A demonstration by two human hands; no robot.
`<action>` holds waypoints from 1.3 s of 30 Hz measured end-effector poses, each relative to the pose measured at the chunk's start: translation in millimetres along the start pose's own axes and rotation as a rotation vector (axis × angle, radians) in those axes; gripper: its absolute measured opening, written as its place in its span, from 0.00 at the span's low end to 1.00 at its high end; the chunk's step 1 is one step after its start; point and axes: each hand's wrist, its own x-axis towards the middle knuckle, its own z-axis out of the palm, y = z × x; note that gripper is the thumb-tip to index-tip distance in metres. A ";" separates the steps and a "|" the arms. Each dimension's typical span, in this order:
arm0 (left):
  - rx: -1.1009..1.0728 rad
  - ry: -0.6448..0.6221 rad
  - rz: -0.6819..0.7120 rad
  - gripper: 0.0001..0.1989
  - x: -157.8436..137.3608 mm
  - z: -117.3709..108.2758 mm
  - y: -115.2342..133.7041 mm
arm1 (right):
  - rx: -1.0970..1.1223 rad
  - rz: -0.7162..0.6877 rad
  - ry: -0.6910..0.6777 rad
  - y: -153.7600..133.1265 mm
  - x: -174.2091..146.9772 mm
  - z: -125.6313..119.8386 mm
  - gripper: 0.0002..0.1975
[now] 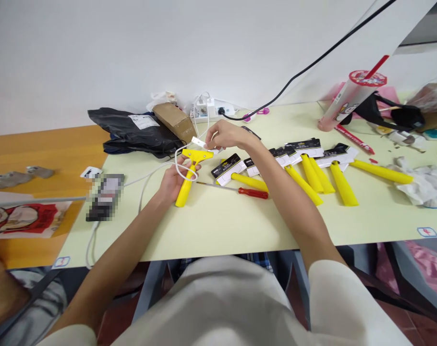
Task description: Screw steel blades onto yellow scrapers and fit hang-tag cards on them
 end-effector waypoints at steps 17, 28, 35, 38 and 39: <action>-0.006 -0.069 -0.002 0.28 -0.7 -0.1 -1.9 | -0.087 -0.131 -0.154 4.4 -0.6 -3.0 0.09; 0.052 -0.087 0.000 0.28 -0.6 5.0 -3.7 | -0.101 -0.233 -0.192 -1.9 -1.3 0.4 0.09; 0.095 -0.017 -0.001 0.28 -2.7 11.6 0.7 | -0.085 -0.285 -0.189 4.1 5.6 6.5 0.11; 0.117 -0.021 -0.003 0.27 -2.8 11.5 1.8 | -0.050 -0.273 -0.193 4.4 5.9 8.6 0.12; 0.120 -0.022 -0.001 0.27 -2.8 10.9 1.9 | -0.038 -0.267 -0.195 4.1 5.6 9.1 0.12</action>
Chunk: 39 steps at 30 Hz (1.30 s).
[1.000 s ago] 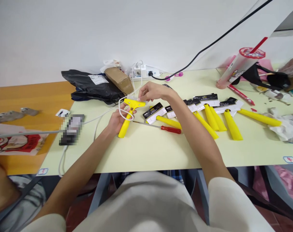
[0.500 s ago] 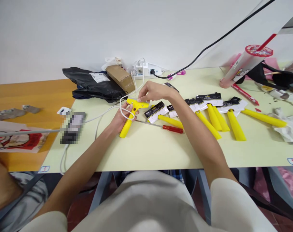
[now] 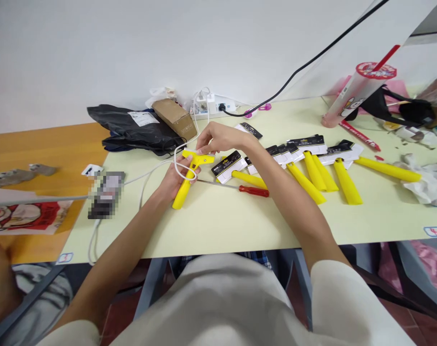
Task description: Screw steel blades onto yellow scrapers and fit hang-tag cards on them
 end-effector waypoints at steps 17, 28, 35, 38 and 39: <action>-0.049 -0.025 0.000 0.27 2.1 -3.4 -3.9 | -0.019 -0.007 -0.008 -0.9 -0.3 -0.3 0.12; -0.128 0.034 0.013 0.27 9.2 -9.9 -7.7 | -0.293 0.028 0.066 -11.6 -20.0 12.2 0.12; -0.194 0.184 0.048 0.21 21.6 -18.0 -10.2 | -0.598 0.291 0.185 -13.6 -116.2 59.0 0.23; -0.193 0.168 0.074 0.20 22.5 -20.6 -13.0 | -0.709 0.307 0.172 -12.9 -158.4 78.0 0.15; -0.188 0.162 0.082 0.20 22.1 -21.0 -13.5 | -0.779 0.299 0.150 -12.4 -169.0 83.6 0.13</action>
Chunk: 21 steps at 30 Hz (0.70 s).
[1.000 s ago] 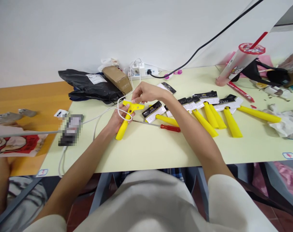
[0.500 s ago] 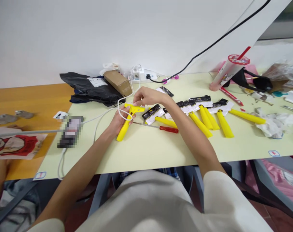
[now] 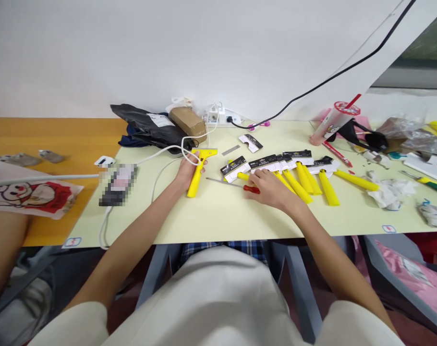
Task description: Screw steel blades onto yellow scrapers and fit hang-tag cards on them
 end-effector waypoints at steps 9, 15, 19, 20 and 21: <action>-0.022 -0.047 0.034 0.19 -4.6 -2.9 3.2 | -0.113 0.005 0.030 0.3 -22.5 6.3 0.15; -0.032 -0.011 0.052 0.17 2.9 -9.6 2.8 | -0.008 0.024 0.002 -6.7 -11.5 1.6 0.15; -0.038 0.003 0.049 0.17 4.9 -11.1 3.5 | 0.129 0.099 -0.029 -30.2 -12.4 25.3 0.16; -0.039 0.004 0.049 0.17 5.1 -11.0 3.7 | 0.141 0.105 -0.018 -34.5 -15.8 29.4 0.15; -0.038 0.005 0.051 0.18 5.3 -10.8 4.0 | 0.140 0.112 -0.006 -37.3 -20.4 30.9 0.14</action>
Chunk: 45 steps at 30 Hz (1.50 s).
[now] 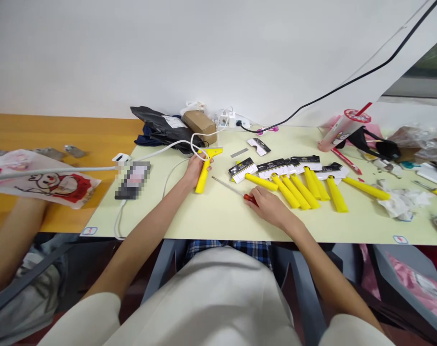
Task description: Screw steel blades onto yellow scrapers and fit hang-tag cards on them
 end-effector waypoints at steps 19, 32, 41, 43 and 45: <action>0.213 -0.247 -0.137 0.19 -2.0 -1.7 0.1 | 0.337 -0.388 0.354 -68.7 105.1 -180.1 0.14; 0.341 -0.181 -0.154 0.19 4.9 -8.8 -2.8 | 0.287 -0.433 0.366 -44.8 105.5 -180.2 0.14; 0.315 -0.127 -0.154 0.15 2.3 -8.5 -2.1 | 0.241 -0.499 0.396 -45.4 106.2 -179.8 0.11; 0.304 -0.118 -0.155 0.16 1.4 -6.6 -1.4 | 0.238 -0.498 0.389 -45.0 107.4 -178.9 0.10; 0.302 -0.130 -0.150 0.16 0.8 -4.9 -0.9 | 0.241 -0.491 0.386 -45.1 108.1 -178.1 0.11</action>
